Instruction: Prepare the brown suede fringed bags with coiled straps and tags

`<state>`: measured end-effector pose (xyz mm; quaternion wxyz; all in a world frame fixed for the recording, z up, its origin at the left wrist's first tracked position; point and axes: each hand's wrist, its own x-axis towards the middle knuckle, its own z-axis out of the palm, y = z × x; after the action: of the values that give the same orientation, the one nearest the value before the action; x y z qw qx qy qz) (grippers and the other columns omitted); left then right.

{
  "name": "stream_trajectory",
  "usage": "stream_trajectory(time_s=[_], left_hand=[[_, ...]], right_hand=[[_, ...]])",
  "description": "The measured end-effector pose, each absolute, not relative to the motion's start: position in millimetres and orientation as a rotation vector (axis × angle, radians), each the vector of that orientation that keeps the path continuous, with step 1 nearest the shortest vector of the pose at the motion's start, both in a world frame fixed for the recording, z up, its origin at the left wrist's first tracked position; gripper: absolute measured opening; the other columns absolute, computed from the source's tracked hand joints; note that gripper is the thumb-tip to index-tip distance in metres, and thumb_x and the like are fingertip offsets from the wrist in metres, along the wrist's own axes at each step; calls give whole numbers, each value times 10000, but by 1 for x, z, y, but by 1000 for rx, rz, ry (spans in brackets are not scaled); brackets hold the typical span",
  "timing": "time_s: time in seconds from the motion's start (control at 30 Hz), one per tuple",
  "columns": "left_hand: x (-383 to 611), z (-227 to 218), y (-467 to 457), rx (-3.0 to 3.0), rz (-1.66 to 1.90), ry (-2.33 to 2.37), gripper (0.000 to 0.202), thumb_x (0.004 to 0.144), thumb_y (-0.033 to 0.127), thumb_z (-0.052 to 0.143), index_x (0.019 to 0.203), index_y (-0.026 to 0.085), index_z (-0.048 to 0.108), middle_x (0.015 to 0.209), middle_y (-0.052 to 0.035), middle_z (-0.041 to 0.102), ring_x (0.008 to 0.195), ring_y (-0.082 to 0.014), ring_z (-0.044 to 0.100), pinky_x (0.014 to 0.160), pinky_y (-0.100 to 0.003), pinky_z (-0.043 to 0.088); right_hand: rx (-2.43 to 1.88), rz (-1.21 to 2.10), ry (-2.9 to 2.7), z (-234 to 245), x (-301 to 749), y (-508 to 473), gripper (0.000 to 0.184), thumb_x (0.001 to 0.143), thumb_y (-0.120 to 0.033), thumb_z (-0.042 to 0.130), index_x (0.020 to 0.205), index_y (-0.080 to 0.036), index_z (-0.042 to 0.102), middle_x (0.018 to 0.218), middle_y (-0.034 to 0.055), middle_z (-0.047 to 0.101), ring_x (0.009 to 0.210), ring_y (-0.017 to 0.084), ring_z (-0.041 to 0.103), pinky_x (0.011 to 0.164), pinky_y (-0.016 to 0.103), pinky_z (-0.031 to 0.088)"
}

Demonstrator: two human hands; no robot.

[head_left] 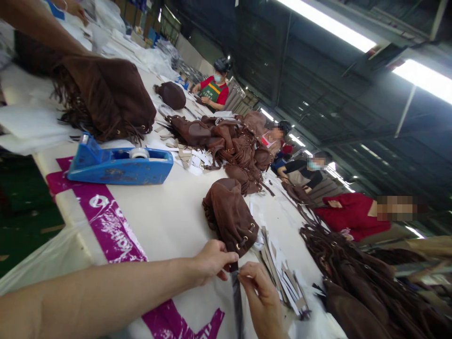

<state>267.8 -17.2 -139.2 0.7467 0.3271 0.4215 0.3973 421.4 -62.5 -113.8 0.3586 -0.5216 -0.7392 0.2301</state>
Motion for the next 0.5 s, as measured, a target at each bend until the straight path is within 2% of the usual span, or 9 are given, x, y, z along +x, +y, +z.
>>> stream_trajectory(time_s=[0.07,0.17,0.23,0.3,0.4,0.5], left_hand=[[269,-140,-19,762,899,910,168,723,244,653,686,151,520,563,32,529,505,-102,505,377,-183,374],[271,-141,-21,764,951,897,207,717,251,676,716,162,489,537,49,523,455,-95,508,395,-189,410],[272,-142,-21,727,957,890,268,707,287,709,734,173,469,509,59,519,426,-94,511,409,-197,430],[273,-144,-20,713,968,872,315,692,332,735,740,177,465,490,66,508,408,-92,506,407,-196,430],[272,-145,-17,741,994,879,333,672,339,751,719,173,467,492,65,505,402,-88,499,395,-190,419],[272,-145,-16,742,959,891,277,684,277,726,723,170,473,486,64,509,402,-92,499,400,-197,428]], right_hand=[[-1302,515,-1922,-114,420,-61,209,862,-318,597,673,-228,588,750,15,563,715,178,523,667,274,437],[-1342,521,-1769,-119,420,-58,220,841,-381,620,685,-230,586,695,-2,547,666,170,507,624,265,441],[-1416,566,-1655,-123,420,-57,231,816,-446,639,748,-226,617,720,10,592,696,185,544,639,274,468],[-1460,663,-1595,-126,422,-57,274,798,-482,654,891,-224,651,815,38,656,771,212,595,684,296,499],[-1423,757,-1736,-125,427,-57,313,819,-438,648,1057,-236,656,969,72,682,873,234,626,720,307,516],[-1334,618,-2014,-118,428,-57,170,875,-335,589,984,-250,688,963,71,665,905,228,619,759,301,501]])
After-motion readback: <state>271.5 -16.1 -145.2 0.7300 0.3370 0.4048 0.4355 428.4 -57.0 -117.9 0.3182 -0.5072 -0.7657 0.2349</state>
